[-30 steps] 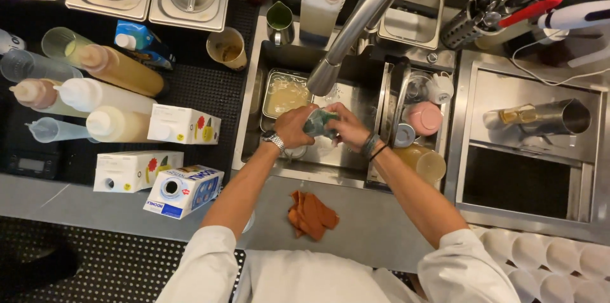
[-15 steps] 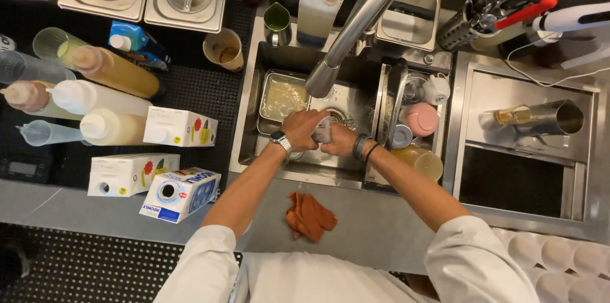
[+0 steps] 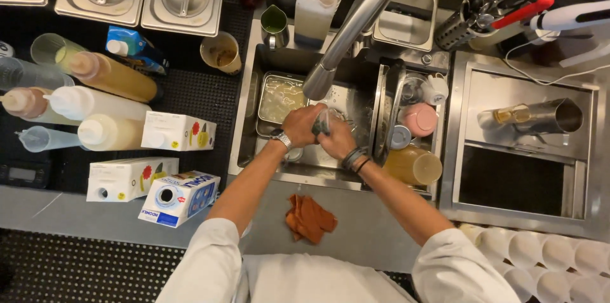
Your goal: The person washes various items in a sink, including a metal strainer, a brown cup, a small glass, and a metal tray. They use a sponge and running water to clean each item, rinsing them thoroughly before placing them aside.
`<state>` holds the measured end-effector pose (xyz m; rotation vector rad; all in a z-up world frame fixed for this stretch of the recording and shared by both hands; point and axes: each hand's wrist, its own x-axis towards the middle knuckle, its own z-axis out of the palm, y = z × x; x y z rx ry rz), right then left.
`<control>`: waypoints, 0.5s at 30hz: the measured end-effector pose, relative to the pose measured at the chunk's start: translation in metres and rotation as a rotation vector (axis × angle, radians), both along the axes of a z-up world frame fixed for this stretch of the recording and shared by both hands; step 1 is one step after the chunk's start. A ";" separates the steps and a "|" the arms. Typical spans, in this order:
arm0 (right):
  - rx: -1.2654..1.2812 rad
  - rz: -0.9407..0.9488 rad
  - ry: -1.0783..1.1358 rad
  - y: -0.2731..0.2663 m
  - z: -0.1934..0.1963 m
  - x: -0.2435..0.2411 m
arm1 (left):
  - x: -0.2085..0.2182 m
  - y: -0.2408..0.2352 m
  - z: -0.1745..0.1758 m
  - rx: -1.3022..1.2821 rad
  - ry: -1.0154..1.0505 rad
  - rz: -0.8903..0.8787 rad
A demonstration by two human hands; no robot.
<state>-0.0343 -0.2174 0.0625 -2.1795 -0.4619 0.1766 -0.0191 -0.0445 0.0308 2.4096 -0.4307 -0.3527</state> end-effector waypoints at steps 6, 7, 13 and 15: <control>-0.010 0.125 -0.120 -0.033 0.051 0.044 | 0.001 -0.004 0.034 -0.180 0.170 0.231; -0.016 0.126 -0.121 -0.036 0.041 0.042 | 0.005 -0.014 0.023 -0.186 0.169 0.231; -0.445 0.075 -0.320 -0.045 -0.035 0.057 | 0.019 -0.063 0.043 -0.372 -0.062 0.344; -0.488 0.074 -0.226 -0.046 -0.053 0.078 | 0.014 -0.052 0.165 -0.768 0.474 0.719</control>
